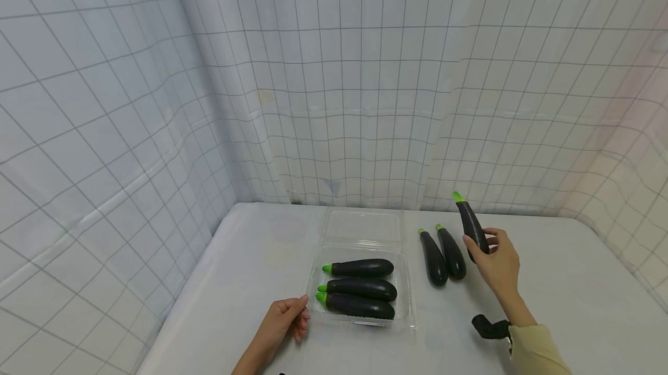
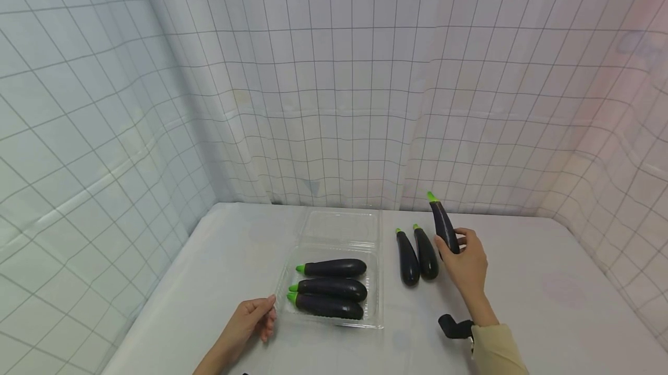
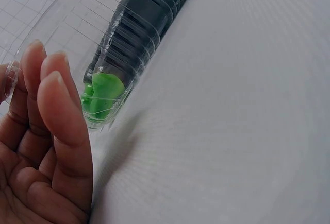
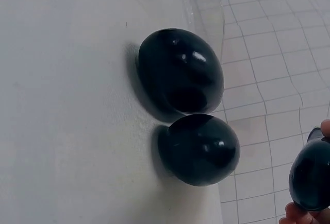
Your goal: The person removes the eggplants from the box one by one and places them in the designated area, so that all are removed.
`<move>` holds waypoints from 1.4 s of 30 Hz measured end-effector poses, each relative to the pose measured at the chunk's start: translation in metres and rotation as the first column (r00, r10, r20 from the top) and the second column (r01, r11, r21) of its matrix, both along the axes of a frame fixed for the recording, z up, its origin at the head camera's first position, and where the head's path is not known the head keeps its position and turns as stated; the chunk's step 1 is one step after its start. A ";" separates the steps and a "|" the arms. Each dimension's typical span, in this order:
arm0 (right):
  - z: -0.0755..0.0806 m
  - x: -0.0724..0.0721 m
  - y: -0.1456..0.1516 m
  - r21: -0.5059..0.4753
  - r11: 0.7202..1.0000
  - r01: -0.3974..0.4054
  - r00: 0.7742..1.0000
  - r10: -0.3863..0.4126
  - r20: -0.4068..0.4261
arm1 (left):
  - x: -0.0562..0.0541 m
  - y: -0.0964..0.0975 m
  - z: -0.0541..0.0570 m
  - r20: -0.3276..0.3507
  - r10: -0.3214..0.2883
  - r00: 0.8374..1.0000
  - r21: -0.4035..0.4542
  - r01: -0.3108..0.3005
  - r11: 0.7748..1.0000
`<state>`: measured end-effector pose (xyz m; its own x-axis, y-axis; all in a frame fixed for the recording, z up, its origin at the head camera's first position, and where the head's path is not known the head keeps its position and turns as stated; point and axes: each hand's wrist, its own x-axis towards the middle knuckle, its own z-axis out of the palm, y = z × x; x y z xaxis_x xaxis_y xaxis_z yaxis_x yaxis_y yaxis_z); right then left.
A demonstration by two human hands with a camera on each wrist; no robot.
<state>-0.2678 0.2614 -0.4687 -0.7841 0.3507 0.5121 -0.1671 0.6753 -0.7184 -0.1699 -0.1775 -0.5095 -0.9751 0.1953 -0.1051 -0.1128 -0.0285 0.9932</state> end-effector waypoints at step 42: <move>-0.026 -0.006 0.020 0.117 0.985 -0.124 0.908 0.065 0.414 | 0.000 0.000 0.001 0.011 0.004 1.000 -0.001 -0.004 1.000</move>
